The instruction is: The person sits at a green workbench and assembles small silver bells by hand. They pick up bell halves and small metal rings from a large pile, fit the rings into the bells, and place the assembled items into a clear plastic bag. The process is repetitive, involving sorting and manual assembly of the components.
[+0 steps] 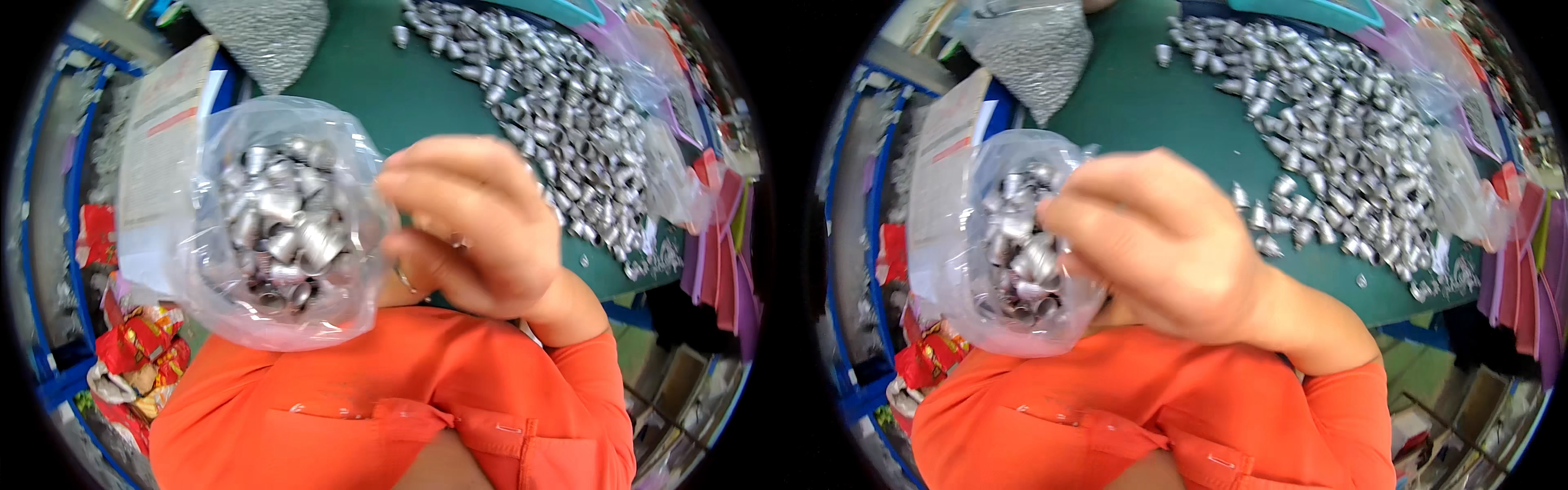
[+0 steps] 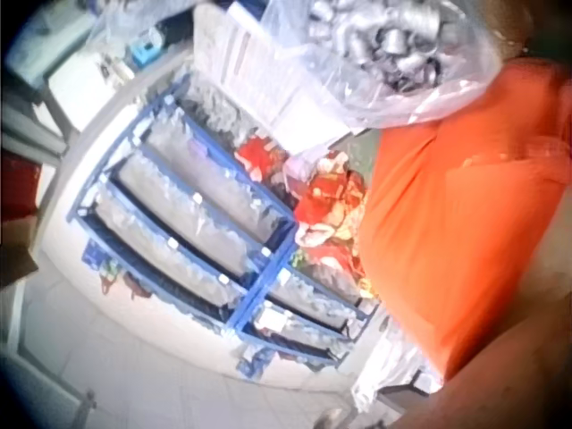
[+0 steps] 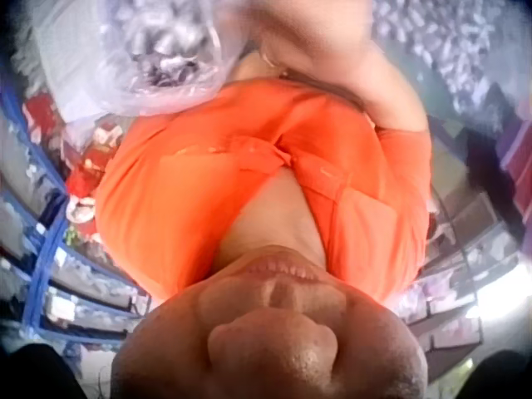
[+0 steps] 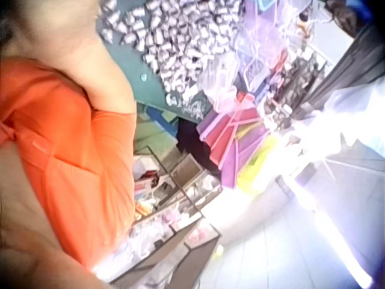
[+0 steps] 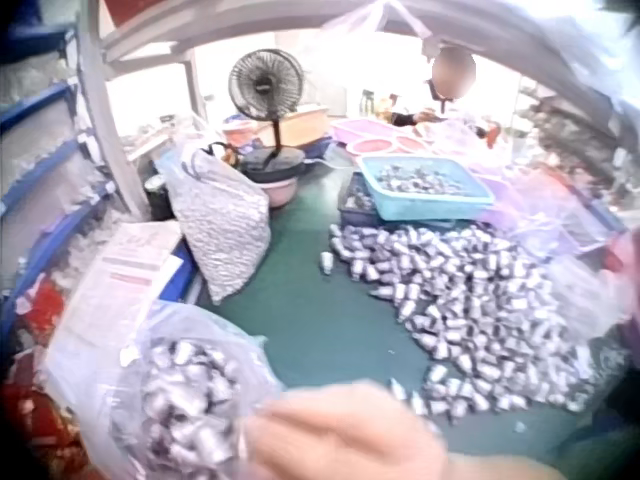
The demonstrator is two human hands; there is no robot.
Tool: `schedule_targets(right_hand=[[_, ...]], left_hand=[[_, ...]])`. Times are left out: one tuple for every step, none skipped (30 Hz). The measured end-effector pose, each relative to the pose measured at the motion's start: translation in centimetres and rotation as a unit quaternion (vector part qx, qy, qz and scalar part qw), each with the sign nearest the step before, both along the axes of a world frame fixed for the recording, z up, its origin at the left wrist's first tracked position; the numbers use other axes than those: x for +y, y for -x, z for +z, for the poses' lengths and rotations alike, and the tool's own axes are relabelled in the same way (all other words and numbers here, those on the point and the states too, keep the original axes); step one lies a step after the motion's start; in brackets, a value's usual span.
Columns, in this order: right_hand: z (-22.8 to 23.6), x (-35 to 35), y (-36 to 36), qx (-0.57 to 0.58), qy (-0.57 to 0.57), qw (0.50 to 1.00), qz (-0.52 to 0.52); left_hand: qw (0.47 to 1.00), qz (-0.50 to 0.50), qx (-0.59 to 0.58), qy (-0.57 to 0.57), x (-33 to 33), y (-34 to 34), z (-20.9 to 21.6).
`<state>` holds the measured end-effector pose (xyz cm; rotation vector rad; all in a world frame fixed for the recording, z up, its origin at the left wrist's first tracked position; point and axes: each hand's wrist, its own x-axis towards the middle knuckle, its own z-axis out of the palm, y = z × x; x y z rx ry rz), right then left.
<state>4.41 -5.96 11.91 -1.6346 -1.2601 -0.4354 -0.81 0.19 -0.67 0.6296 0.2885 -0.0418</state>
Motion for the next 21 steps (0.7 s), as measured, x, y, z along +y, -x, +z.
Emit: schedule_targets(right_hand=[[-0.1,-1.1,-0.5,0.025,-0.017,0.999,-0.04],[-0.7,-2.1,-1.0,0.051,-0.024,0.995,-0.082],[-1.8,-3.4,-1.4,0.117,-0.048,0.983,-0.137],[-2.7,-5.3,-1.7,0.161,0.0,0.969,-0.189],[-3.7,-7.3,-1.8,0.204,0.042,0.948,-0.239],[-4.4,-9.0,-1.4,0.209,0.098,0.938,-0.26],[-5.1,-10.4,-0.8,0.215,0.149,0.925,-0.276],[-6.3,-11.2,-0.2,0.239,0.17,0.921,-0.257],[-7.2,-11.6,0.8,0.256,0.209,0.911,-0.246],[-8.3,-11.8,1.7,0.223,0.235,0.915,-0.241],[-9.4,-11.8,2.3,0.19,0.261,0.916,-0.236],[-10.2,-11.6,2.6,0.169,0.256,0.918,-0.251],[-11.0,-11.6,2.9,0.147,0.252,0.919,-0.266],[-11.6,-11.9,3.1,0.166,0.234,0.924,-0.254],[-11.7,-11.8,3.3,0.217,0.18,0.925,-0.256],[-11.7,-11.7,3.7,0.267,0.126,0.92,-0.257],[-11.7,-11.7,4.0,0.315,0.071,0.911,-0.257],[-12.0,-11.9,4.1,0.335,0.033,0.913,-0.232],[-12.0,-11.9,4.2,0.358,-0.012,0.912,-0.201],[-11.8,-11.8,4.2,0.38,-0.058,0.908,-0.168],[-11.7,-11.8,4.2,0.4,-0.103,0.9,-0.135]], left_hand=[[1.0,0.007,-0.001,-0.002,0.1,0.0,0.2],[1.0,0.013,-0.003,0.003,0.2,0.1,0.0],[1.0,0.021,-0.006,0.006,0.3,0.2,0.0],[1.0,0.027,-0.002,0.004,0.2,0.2,0.3],[0.999,0.033,0.0,-0.001,0.2,0.0,0.5],[1.0,0.024,-0.003,-0.003,0.0,0.1,0.4],[1.0,0.017,-0.006,-0.009,0.0,0.0,0.3],[1.0,0.014,-0.01,-0.019,0.0,0.0,0.2],[1.0,0.011,-0.009,-0.018,0.0,0.0,0.1],[1.0,0.008,-0.01,-0.018,0.0,0.0,0.0],[1.0,0.004,-0.01,-0.019,0.0,0.0,0.0],[1.0,0.005,-0.011,-0.017,0.0,0.1,0.1],[1.0,0.005,-0.012,-0.013,0.0,0.1,0.2],[1.0,0.006,-0.014,-0.01,0.0,0.1,0.2],[1.0,0.005,-0.02,-0.014,0.1,0.1,0.2],[1.0,0.002,-0.025,-0.017,0.1,0.1,0.1],[0.999,-0.001,-0.03,-0.019,0.1,0.1,0.0],[0.999,0.0,-0.031,-0.021,0.1,0.1,0.1],[0.999,-0.005,-0.036,-0.027,0.0,0.1,0.0],[0.999,-0.009,-0.04,-0.033,0.0,0.1,-0.1],[0.998,-0.013,-0.045,-0.039,0.0,0.1,-0.2]])
